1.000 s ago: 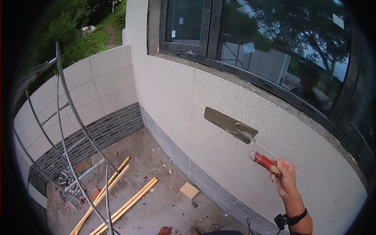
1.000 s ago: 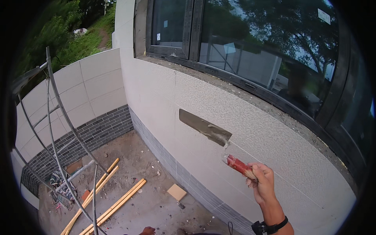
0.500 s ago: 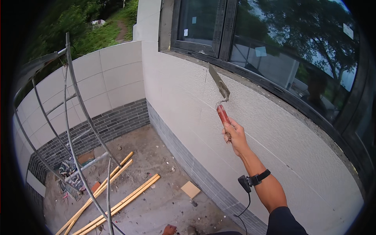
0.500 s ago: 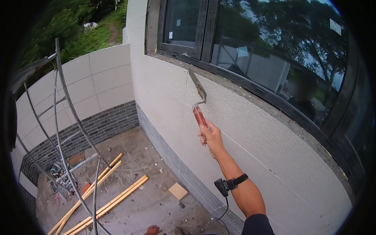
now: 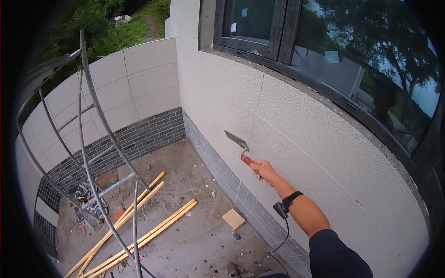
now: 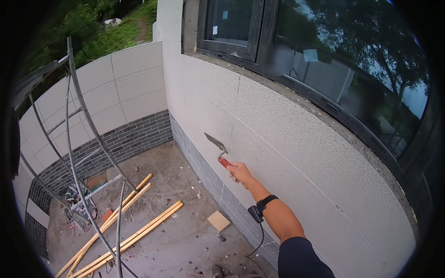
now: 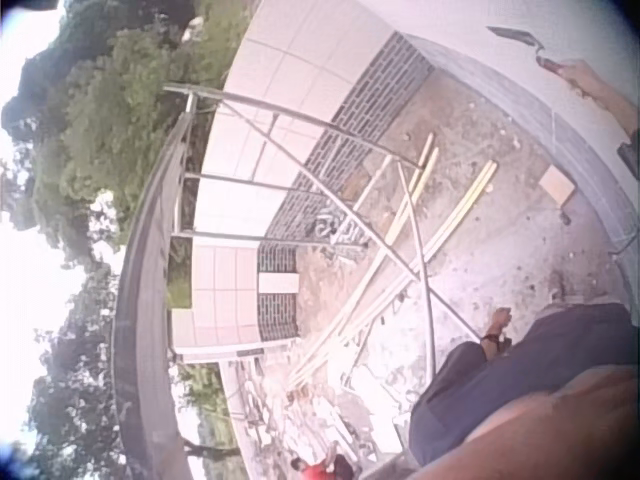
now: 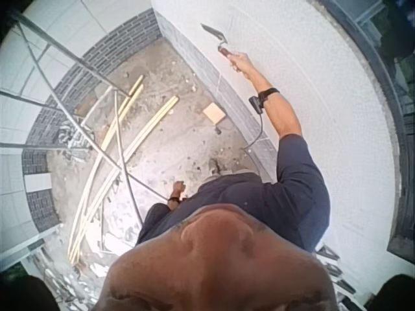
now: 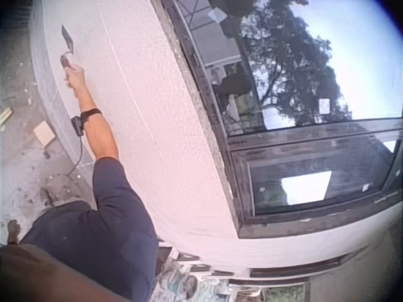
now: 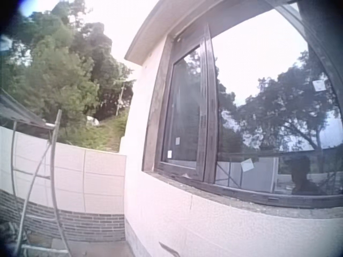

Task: Applying mortar to a tile and installing it onto a window sill during a renovation.

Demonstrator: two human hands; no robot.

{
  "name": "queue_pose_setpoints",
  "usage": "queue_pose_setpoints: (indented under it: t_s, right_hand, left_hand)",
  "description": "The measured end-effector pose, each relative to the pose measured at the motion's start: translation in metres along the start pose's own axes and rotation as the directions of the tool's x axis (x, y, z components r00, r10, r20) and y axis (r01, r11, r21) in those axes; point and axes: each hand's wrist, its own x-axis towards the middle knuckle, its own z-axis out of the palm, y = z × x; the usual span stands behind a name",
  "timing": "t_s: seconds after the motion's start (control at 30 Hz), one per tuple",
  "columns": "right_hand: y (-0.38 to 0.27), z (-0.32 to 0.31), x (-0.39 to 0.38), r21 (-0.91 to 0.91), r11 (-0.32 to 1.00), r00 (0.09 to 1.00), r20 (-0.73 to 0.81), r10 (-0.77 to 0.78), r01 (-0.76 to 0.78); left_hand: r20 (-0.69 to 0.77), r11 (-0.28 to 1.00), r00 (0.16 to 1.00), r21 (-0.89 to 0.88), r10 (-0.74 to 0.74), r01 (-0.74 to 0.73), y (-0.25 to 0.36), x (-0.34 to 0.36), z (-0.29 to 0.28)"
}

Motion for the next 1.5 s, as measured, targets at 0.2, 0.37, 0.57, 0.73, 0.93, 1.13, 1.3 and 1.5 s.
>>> queue_pose_setpoints:
  t_s: [0.2, 0.37, 0.57, 0.73, 0.93, 1.13, 1.3, 1.5]
  right_hand:
    - [0.106, -0.005, -0.088, -0.093, 0.996, 0.993, 0.119, 0.002, 0.009]
    - [0.170, -0.062, -0.159, -0.537, 0.839, 0.986, 0.164, 0.007, 0.083]
    - [0.317, -0.140, -0.309, -0.741, 0.653, 0.949, 0.071, 0.308, -0.157]
    - [0.421, -0.158, -0.480, -0.647, 0.596, 0.829, -0.104, 0.549, -0.476]
    - [0.499, -0.117, -0.686, -0.133, 0.636, 0.633, -0.370, 0.680, -0.760]
    - [0.542, -0.064, -0.830, 0.272, 0.528, 0.386, -0.435, 0.813, -0.805]
    - [0.561, -0.007, -0.885, 0.436, 0.613, 0.243, -0.649, 0.722, -0.658]
    - [0.528, 0.049, -0.916, 0.688, 0.639, -0.108, -0.705, 0.701, -0.344]
  left_hand:
    - [-0.013, 0.994, 0.997, -0.068, 0.082, -0.083, 0.021, 0.022, 0.006]
    - [0.085, 0.973, 0.972, 0.058, 0.219, -0.224, 0.067, 0.059, -0.001]
    - [0.107, 0.950, 0.949, -0.138, 0.296, -0.280, 0.209, 0.094, 0.014]
    - [0.347, 0.636, 0.703, 0.300, 0.621, -0.711, 0.390, 0.049, 0.044]
    - [0.771, 0.389, 0.551, 0.424, 0.318, -0.818, 0.455, -0.093, 0.198]
    - [0.943, 0.324, 0.120, 0.225, -0.312, -0.919, 0.333, -0.179, 0.348]
    - [0.882, -0.231, 0.285, 0.209, -0.375, -0.950, 0.306, -0.111, 0.405]
    - [0.904, 0.126, 0.224, 0.286, -0.364, -0.950, 0.290, -0.025, 0.448]
